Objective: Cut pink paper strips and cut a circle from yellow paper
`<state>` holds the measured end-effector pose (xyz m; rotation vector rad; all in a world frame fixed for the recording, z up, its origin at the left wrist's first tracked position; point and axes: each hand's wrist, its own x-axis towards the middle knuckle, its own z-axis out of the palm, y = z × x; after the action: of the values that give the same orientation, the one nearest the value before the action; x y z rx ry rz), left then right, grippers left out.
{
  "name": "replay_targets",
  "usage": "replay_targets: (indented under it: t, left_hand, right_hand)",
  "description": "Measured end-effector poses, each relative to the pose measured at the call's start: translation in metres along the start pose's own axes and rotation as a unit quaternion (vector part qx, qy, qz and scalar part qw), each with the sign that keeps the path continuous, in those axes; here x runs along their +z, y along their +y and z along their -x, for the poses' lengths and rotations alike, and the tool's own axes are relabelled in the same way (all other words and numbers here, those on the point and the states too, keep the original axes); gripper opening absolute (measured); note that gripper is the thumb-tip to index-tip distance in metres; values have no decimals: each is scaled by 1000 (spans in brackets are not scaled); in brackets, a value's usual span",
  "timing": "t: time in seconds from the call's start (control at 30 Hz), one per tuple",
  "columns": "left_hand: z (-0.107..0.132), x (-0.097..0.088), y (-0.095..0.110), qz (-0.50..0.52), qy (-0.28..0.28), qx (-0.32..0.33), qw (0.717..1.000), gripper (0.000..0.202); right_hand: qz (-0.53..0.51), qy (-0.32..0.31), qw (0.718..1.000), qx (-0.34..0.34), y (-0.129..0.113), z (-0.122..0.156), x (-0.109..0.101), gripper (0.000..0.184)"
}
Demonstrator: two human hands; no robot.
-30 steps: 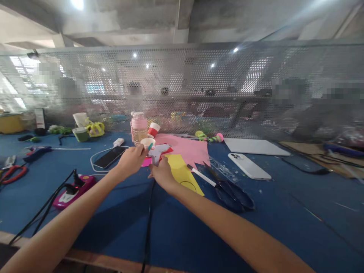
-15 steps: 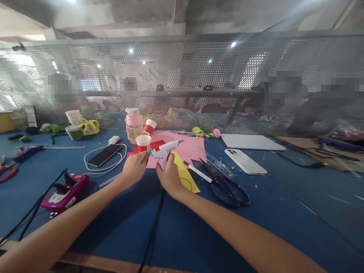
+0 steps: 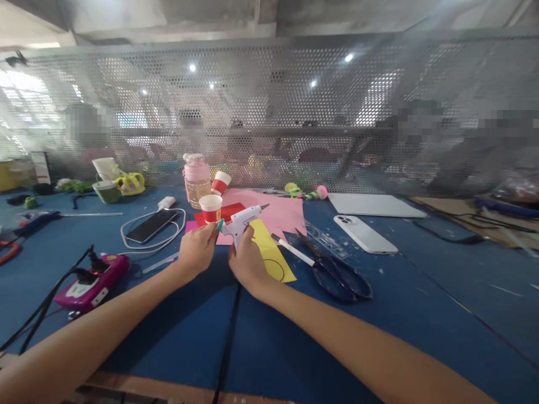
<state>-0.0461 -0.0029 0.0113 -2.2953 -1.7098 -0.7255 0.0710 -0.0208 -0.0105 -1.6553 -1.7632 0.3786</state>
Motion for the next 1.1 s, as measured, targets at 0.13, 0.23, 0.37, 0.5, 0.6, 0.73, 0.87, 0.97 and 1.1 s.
replay_targets:
  t: [0.13,0.23,0.37,0.5,0.6,0.73,0.87,0.97,1.1]
  left_hand:
    - [-2,2,-2,4,-5,22,1000,27]
    - [-3,2,-3,-24,-33,31,999,29]
    - [-3,0,-2,-100,-60,25,993,30]
    - [-3,-2,0,-134,-58,12,989,30]
    - [-3,-1,0,-120,-54,10,991,29]
    - [-1,2,-1,-70,-34,0,997,29]
    - [1,3,-3,-49,-17,-2,999,28]
    - [1,2,-4,-65,-26,-2,998,28]
    - [1,1,-4,-72,-38,-5,997,28]
  right_hand:
    - [-2,-14,1000,7,-1,0,-2,46]
    - [-14,-2,1000,13,-2,-1,-1,41]
    - [-32,30,999,22,0,-3,1,31]
    - [-52,64,996,14,2,-4,3,27]
    - [-45,62,997,10,3,-4,3,26]
    - [-23,41,999,12,1,-2,2,30]
    - [7,16,1000,8,0,0,1,35]
    - [25,6,1000,7,-1,1,1,38]
    - [48,-6,999,6,-1,1,0,39]
